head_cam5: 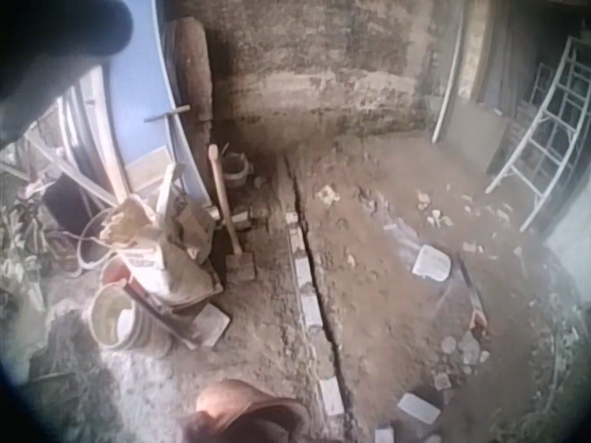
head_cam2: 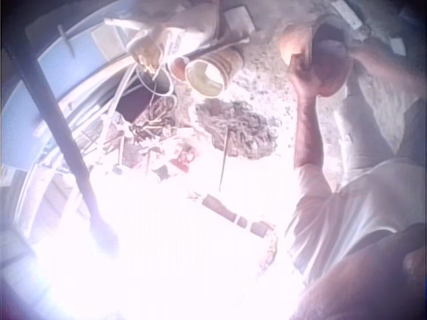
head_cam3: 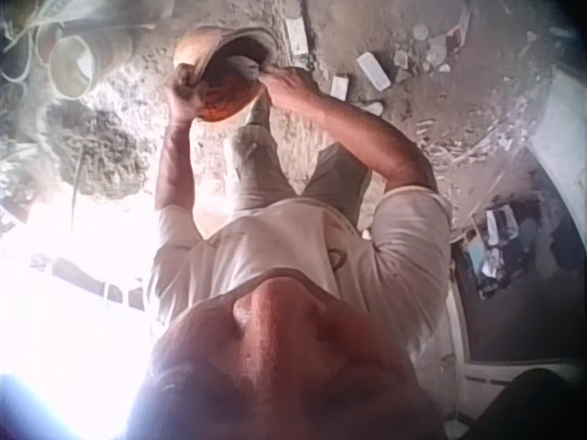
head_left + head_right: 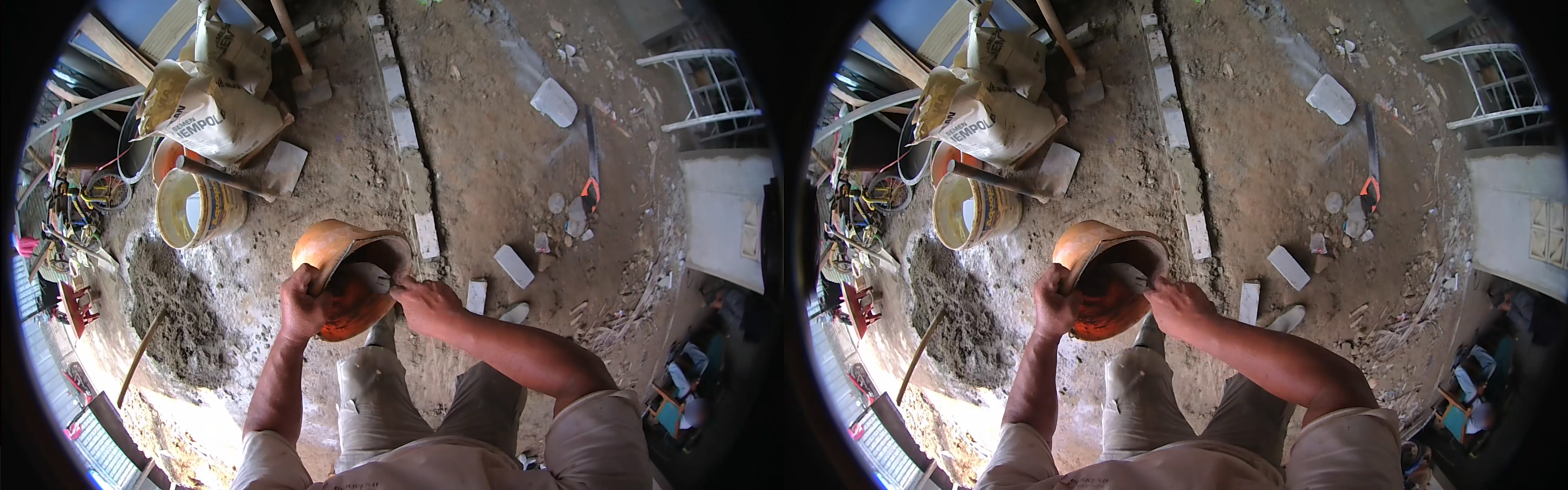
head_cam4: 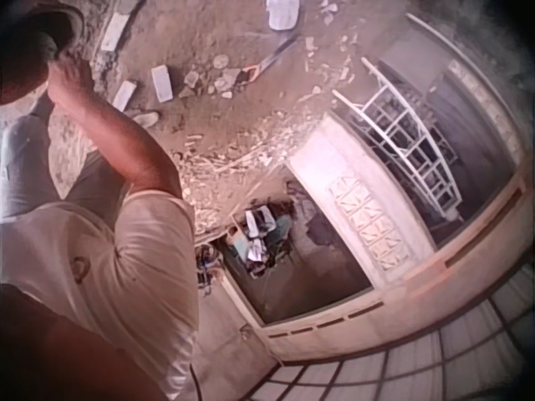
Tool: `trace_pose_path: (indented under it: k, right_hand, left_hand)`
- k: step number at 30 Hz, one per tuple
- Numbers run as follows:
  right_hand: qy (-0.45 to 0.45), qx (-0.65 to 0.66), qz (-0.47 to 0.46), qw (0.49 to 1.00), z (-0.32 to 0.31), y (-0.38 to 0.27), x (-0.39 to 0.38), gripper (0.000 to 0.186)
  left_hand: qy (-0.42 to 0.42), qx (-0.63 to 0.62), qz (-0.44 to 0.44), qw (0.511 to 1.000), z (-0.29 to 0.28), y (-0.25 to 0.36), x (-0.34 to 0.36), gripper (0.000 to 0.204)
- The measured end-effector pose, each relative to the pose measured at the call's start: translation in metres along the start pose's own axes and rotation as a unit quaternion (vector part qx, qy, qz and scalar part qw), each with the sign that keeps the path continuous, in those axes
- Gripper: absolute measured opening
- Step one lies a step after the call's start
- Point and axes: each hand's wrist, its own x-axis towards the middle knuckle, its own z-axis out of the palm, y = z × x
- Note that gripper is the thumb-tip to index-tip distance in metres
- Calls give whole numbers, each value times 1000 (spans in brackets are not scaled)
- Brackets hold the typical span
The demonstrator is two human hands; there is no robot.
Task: The person scoops wet cement from a bucket using a trowel and spreads it along a line on the ground. They then place rectangular bricks into the cement, aligning them in a row. The person repeats this process, adding more cement and bricks to extend the line.
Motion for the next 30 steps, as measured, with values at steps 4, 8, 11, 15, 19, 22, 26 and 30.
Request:
trace_pose_path:
  k: [4, 8, 11, 15, 19, 22, 26, 30]
  right_hand:
    - [-69, 201, 5, 977, 11, 4, 12, 34]
    - [-21, 341, -15, 940, 36, -1, 16, 42]
    - [0, 318, -10, 948, 34, -9, 13, 49]
    - [163, 25, 6, 986, 21, -29, 3, 44]
    - [208, 79, 11, 975, 6, -38, 3, 46]
    - [151, 144, 22, 978, 13, -43, 12, 46]
    - [36, 123, 87, 988, 19, -33, 21, 44]
    - [123, 93, 89, 984, 18, -27, 18, 41]
  left_hand:
    - [3, -45, 2, 999, -17, -21, -7, 22]
    - [64, -106, -23, 992, -35, -43, -8, 24]
    - [134, -65, -30, 988, -46, -44, 0, 20]
    - [208, -42, -27, 977, -46, -36, 18, 19]
    - [196, -2, -9, 981, -44, -44, 24, 21]
    - [186, -28, -12, 982, -40, -61, 21, 22]
    - [163, 18, 18, 986, -32, -59, 20, 21]
    - [130, 74, 24, 989, -32, -61, 16, 19]
